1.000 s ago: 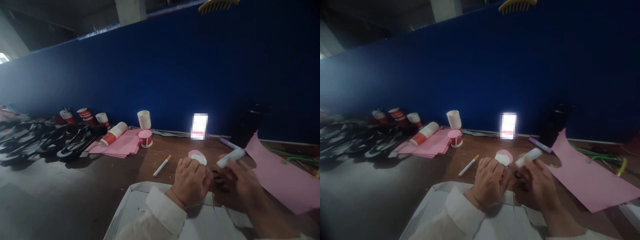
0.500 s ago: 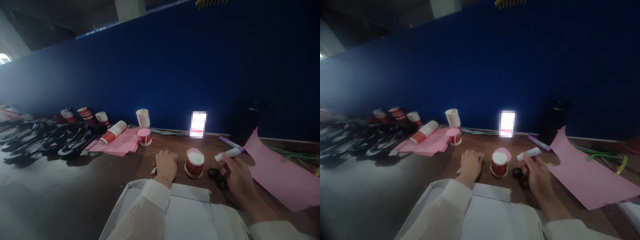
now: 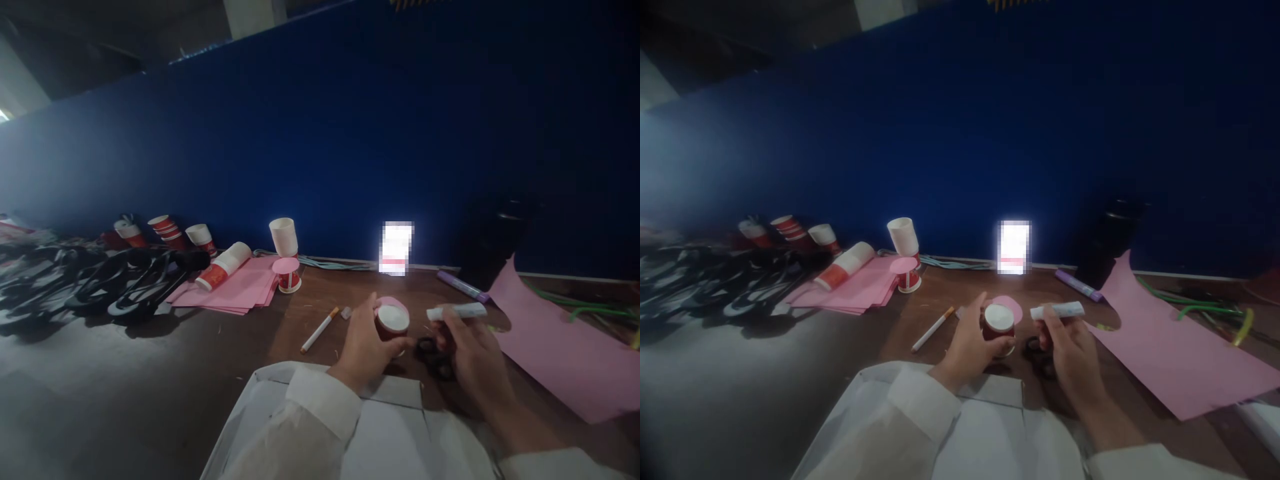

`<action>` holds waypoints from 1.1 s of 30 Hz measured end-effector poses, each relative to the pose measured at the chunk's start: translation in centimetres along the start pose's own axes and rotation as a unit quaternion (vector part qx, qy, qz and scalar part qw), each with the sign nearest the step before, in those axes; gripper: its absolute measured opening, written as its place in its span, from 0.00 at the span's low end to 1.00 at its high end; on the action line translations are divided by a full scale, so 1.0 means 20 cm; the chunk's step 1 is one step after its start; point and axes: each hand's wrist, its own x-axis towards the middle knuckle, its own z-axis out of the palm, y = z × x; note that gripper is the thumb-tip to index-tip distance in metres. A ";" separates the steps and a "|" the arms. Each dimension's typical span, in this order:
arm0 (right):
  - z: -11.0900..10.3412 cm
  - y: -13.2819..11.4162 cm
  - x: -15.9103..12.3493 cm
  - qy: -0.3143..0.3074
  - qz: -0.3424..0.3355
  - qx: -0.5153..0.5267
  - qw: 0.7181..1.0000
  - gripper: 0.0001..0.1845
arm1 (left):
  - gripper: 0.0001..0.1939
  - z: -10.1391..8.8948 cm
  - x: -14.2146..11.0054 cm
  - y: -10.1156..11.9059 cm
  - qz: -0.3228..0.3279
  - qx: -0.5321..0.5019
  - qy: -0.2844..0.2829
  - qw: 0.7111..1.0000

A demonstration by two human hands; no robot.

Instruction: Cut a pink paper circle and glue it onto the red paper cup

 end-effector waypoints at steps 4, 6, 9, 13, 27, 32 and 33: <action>0.02 0.00 -0.02 0.001 -0.061 -0.029 0.998 0.18 | 0.32 0.04 0.01 0.02 -0.019 -0.018 -0.020 0.999; 0.02 0.00 -0.03 0.018 -0.068 -0.051 0.996 0.18 | 0.28 0.05 0.01 0.02 -0.031 -0.031 -0.029 0.999; 0.03 0.01 -0.05 0.027 -0.074 -0.106 0.991 0.21 | 0.27 0.05 0.02 0.02 -0.034 -0.036 -0.033 0.998; 0.02 0.01 -0.05 0.033 -0.079 -0.142 0.986 0.22 | 0.27 0.06 0.02 0.01 -0.026 -0.033 -0.034 0.999; 0.03 -0.01 -0.04 0.012 -0.093 -0.198 0.976 0.23 | 0.24 0.01 0.01 0.08 -0.002 -0.021 -0.046 0.999; 0.02 -0.01 -0.03 0.013 -0.096 -0.206 0.974 0.23 | 0.24 0.00 0.01 0.09 -0.013 -0.007 -0.047 0.999; 0.02 -0.02 -0.03 0.016 -0.093 -0.210 0.973 0.23 | 0.25 0.00 0.01 0.08 -0.013 -0.001 -0.046 0.999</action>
